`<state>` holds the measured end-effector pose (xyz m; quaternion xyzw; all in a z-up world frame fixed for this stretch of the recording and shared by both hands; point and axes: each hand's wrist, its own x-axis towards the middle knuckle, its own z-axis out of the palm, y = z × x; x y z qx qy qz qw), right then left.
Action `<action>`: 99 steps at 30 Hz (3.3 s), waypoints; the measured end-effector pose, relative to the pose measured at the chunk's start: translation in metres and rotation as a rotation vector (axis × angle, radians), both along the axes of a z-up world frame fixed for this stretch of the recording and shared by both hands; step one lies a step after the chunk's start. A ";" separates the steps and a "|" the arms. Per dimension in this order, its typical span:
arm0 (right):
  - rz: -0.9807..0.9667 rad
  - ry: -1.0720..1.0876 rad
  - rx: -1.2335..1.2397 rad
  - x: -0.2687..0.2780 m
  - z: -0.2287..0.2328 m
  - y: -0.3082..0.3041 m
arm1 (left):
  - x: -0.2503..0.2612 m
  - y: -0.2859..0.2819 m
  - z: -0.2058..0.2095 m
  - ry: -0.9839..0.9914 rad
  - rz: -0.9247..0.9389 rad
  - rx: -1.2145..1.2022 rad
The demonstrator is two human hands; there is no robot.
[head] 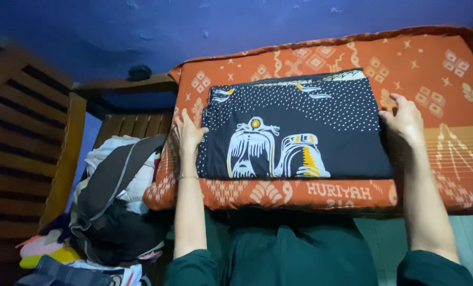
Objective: The person folds a large patterned fabric on a bed, smoothing it out and folding it into a compact rectangle. They then pick up a dark-colored pair of pants from a pile of clothes, lay them flat on the bed, and fold them neatly.
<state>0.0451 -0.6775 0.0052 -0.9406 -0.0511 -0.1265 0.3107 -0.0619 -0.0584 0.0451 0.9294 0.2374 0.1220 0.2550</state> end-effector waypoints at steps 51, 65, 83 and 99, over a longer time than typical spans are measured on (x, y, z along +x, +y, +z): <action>0.478 -0.003 -0.710 -0.038 0.017 0.204 | 0.004 -0.103 -0.037 0.017 -0.780 0.409; 0.405 0.050 -0.428 -0.020 -0.009 -0.008 | -0.041 0.044 -0.001 -0.056 -0.773 0.506; 0.721 -0.167 -0.161 -0.030 0.003 0.009 | -0.004 0.012 -0.006 -0.306 -1.085 0.358; -0.062 0.293 0.400 0.042 -0.030 0.017 | 0.068 0.038 -0.099 -0.037 -0.204 -0.527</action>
